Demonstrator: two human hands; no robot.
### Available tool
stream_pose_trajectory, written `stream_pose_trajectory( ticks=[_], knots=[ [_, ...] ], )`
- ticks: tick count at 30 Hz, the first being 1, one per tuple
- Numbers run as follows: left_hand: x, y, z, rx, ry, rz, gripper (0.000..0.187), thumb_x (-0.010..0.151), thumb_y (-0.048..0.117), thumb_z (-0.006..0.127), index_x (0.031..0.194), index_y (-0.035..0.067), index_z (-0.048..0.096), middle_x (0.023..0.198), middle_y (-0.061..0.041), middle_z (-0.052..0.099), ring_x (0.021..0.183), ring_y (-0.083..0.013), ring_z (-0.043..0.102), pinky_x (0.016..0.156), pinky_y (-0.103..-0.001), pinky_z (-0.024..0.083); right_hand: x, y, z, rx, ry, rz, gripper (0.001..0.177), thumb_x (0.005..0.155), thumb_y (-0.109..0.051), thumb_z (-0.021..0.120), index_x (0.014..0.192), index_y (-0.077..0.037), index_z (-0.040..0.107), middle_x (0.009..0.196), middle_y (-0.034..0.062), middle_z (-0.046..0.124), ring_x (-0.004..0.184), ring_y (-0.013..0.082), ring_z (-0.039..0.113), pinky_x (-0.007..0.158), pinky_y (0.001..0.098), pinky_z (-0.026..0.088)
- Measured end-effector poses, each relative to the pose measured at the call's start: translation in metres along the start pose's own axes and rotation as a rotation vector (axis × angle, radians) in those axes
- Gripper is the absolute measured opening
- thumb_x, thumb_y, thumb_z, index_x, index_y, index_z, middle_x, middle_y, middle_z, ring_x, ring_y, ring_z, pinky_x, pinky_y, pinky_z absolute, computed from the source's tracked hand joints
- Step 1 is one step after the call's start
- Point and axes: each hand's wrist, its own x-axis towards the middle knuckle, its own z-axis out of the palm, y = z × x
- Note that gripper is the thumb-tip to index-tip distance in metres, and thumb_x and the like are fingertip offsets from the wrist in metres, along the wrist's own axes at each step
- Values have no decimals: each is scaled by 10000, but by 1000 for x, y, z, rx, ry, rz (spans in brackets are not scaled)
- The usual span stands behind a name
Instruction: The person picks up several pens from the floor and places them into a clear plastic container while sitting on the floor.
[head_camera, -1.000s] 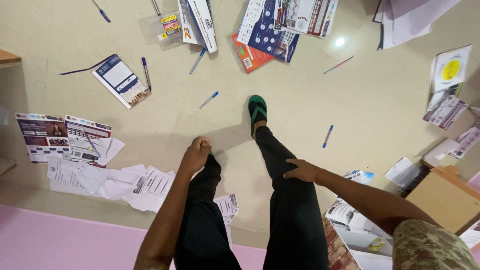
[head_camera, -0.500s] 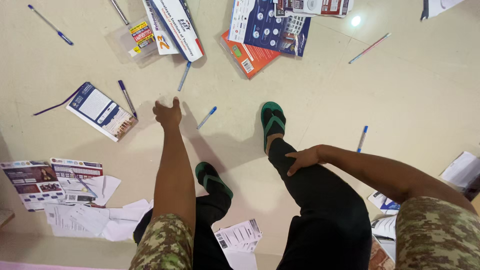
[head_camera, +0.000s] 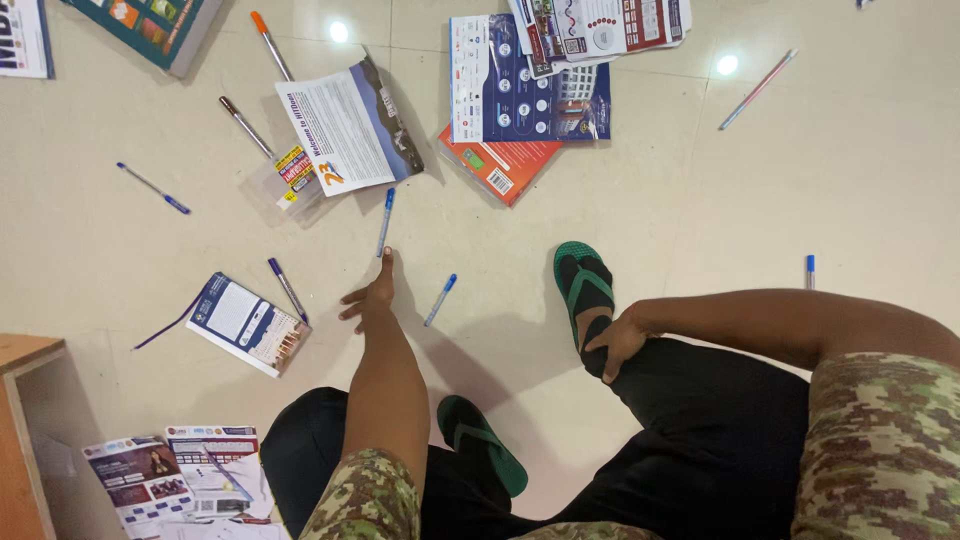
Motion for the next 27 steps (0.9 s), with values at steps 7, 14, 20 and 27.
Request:
stream_pose_trajectory(
  ticks=[7, 14, 20, 27],
  knots=[
    [3, 6, 6, -37, 59, -81, 1727, 557, 1047, 565, 1518, -120, -271, 1606, -382, -301, 1445, -523, -381, 1126, -759, -124, -3, 6, -8, 22, 30, -23, 998, 844, -575, 700, 1662, -308, 193, 1706, 191, 110, 1584, 403, 60, 1197, 602, 279],
    [-5, 9, 11, 14, 88, -101, 1747, 541, 1049, 564, 1508, -147, -266, 1605, -390, -290, 1501, -517, -345, 1151, -780, -108, -4, 9, -46, 49, 99, -88, 829, 795, -571, 678, 1544, -305, 444, 1501, 182, 495, 1241, 420, 618, 849, 521, 644],
    [-5, 14, 8, 30, 96, -144, 1742, 521, 1062, 526, 1512, -124, -280, 1596, -412, -297, 1516, -505, -302, 1190, -745, -74, 1, 27, -121, 123, 927, -181, 551, 947, -469, 593, 1400, -161, 535, 1204, 130, 710, 1181, 334, 646, 1018, 448, 496],
    [-2, 14, 11, 42, 93, -128, 1708, 566, 1068, 476, 1494, -142, -293, 1589, -411, -318, 1491, -504, -343, 1187, -738, -77, -19, 100, -188, 9, 1583, -114, 363, 921, -378, 650, 1174, -119, 653, 1113, 118, 703, 1065, 336, 645, 845, 499, 522]
  ],
)
